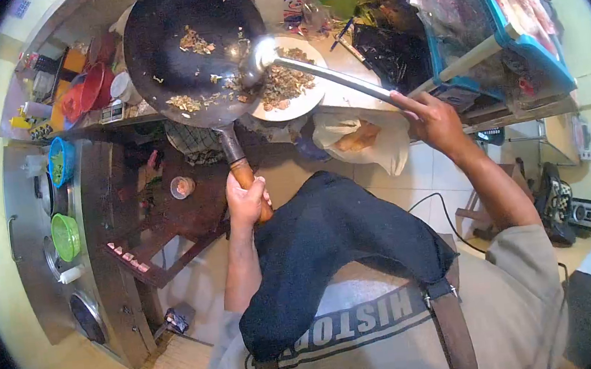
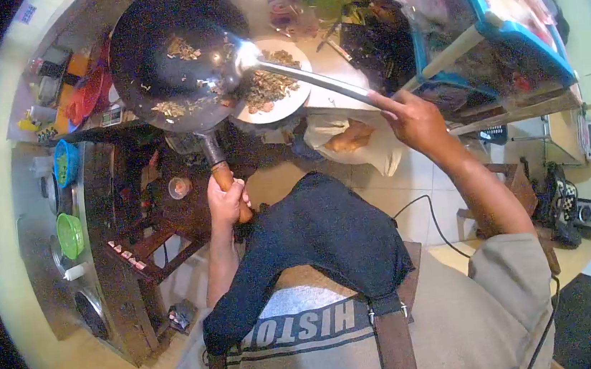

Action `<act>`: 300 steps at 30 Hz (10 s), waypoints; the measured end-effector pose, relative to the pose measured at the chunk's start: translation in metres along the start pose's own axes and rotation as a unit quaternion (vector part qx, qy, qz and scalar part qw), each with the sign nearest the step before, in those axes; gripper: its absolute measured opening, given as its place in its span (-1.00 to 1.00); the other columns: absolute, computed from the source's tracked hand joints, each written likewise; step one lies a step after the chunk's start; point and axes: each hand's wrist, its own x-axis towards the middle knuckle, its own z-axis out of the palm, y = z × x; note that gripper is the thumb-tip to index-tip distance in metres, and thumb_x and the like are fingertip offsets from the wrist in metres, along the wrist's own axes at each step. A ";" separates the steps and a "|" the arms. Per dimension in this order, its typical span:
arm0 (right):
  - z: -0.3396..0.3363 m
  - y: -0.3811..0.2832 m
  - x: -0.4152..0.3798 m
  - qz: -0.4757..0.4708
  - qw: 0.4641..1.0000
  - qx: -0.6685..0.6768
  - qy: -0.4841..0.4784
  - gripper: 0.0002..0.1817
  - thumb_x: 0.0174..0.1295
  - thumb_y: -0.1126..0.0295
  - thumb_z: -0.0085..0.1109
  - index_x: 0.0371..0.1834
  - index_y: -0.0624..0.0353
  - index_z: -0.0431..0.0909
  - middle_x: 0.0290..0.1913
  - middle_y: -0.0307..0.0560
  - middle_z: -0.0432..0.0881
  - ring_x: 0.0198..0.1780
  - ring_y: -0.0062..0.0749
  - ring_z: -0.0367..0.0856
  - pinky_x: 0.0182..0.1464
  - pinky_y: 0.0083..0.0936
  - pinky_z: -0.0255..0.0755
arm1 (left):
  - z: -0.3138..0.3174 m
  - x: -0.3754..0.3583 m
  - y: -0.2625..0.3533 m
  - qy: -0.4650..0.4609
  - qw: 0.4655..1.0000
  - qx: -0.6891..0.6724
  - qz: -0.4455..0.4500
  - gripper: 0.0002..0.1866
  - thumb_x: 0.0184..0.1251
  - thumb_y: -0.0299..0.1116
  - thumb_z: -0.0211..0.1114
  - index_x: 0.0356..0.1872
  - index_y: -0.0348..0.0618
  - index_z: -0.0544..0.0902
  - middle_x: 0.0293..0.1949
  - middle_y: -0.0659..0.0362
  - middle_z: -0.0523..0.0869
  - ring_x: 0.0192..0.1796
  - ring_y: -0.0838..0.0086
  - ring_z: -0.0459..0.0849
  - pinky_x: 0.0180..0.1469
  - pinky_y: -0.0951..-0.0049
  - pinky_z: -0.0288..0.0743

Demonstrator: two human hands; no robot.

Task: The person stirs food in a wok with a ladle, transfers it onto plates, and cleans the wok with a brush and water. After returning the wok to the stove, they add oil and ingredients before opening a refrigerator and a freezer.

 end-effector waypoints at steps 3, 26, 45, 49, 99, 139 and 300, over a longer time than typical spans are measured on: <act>-0.009 0.008 -0.022 0.020 1.000 0.020 -0.002 -0.48 0.17 0.36 0.20 0.23 -0.37 0.45 -0.40 -0.05 0.49 -0.42 -0.09 0.55 -0.39 -0.21 0.47 | 0.000 0.003 0.001 0.007 1.000 0.018 0.006 -0.71 0.22 -0.57 0.18 -0.16 -0.14 0.25 -0.52 0.20 0.47 -0.65 0.56 0.50 -0.66 0.48 0.48; 0.028 -0.052 0.082 0.021 0.989 0.137 0.047 -0.60 0.22 0.28 0.19 0.16 -0.24 0.54 -0.27 0.04 0.60 -0.20 -0.01 0.60 -0.11 -0.24 0.48 | 0.011 -0.021 0.015 -0.003 1.000 -0.005 0.001 -0.69 0.20 -0.56 0.19 -0.11 -0.19 0.28 -0.52 0.18 0.47 -0.65 0.54 0.50 -0.64 0.45 0.48; 0.004 0.003 -0.005 0.028 0.999 0.018 0.014 -0.53 0.18 0.33 0.21 0.18 -0.36 0.50 -0.39 -0.08 0.49 -0.42 -0.09 0.55 -0.36 -0.24 0.48 | -0.001 -0.013 0.001 -0.001 0.998 0.054 0.015 -0.71 0.18 -0.58 0.19 -0.16 -0.16 0.29 -0.51 0.18 0.49 -0.66 0.52 0.50 -0.66 0.43 0.49; -0.006 0.005 -0.027 0.048 0.998 0.032 0.012 -0.52 0.16 0.36 0.21 0.17 -0.37 0.52 -0.38 -0.06 0.50 -0.37 -0.08 0.58 -0.33 -0.22 0.48 | 0.006 -0.013 0.010 0.017 0.999 0.040 0.014 -0.75 0.13 -0.57 0.18 -0.22 -0.19 0.30 -0.56 0.19 0.48 -0.66 0.56 0.49 -0.65 0.48 0.46; -0.001 -0.013 -0.012 0.090 0.989 0.117 0.010 -0.56 0.19 0.35 0.18 0.17 -0.28 0.51 -0.28 -0.04 0.54 -0.21 -0.04 0.59 -0.18 -0.21 0.48 | 0.005 -0.004 -0.010 0.025 0.998 0.046 0.042 -0.73 0.22 -0.58 0.19 -0.17 -0.14 0.29 -0.50 0.18 0.49 -0.65 0.52 0.50 -0.64 0.46 0.49; 0.006 -0.026 0.001 -0.001 0.998 0.051 0.021 -0.53 0.13 0.35 0.24 0.14 -0.33 0.53 -0.34 -0.14 0.55 -0.31 -0.18 0.61 -0.33 -0.29 0.51 | 0.009 0.017 0.000 -0.017 0.999 0.008 0.041 -0.73 0.20 -0.56 0.20 -0.18 -0.16 0.30 -0.51 0.20 0.48 -0.64 0.54 0.51 -0.63 0.48 0.48; 0.032 -0.050 0.072 -0.005 0.982 0.174 0.067 -0.59 0.16 0.34 0.23 0.12 -0.20 0.55 -0.22 0.04 0.59 -0.16 -0.01 0.59 -0.11 -0.22 0.47 | -0.013 -0.008 0.010 0.022 0.992 0.110 0.063 -0.74 0.17 -0.54 0.22 -0.20 -0.16 0.31 -0.54 0.20 0.48 -0.65 0.53 0.51 -0.64 0.46 0.48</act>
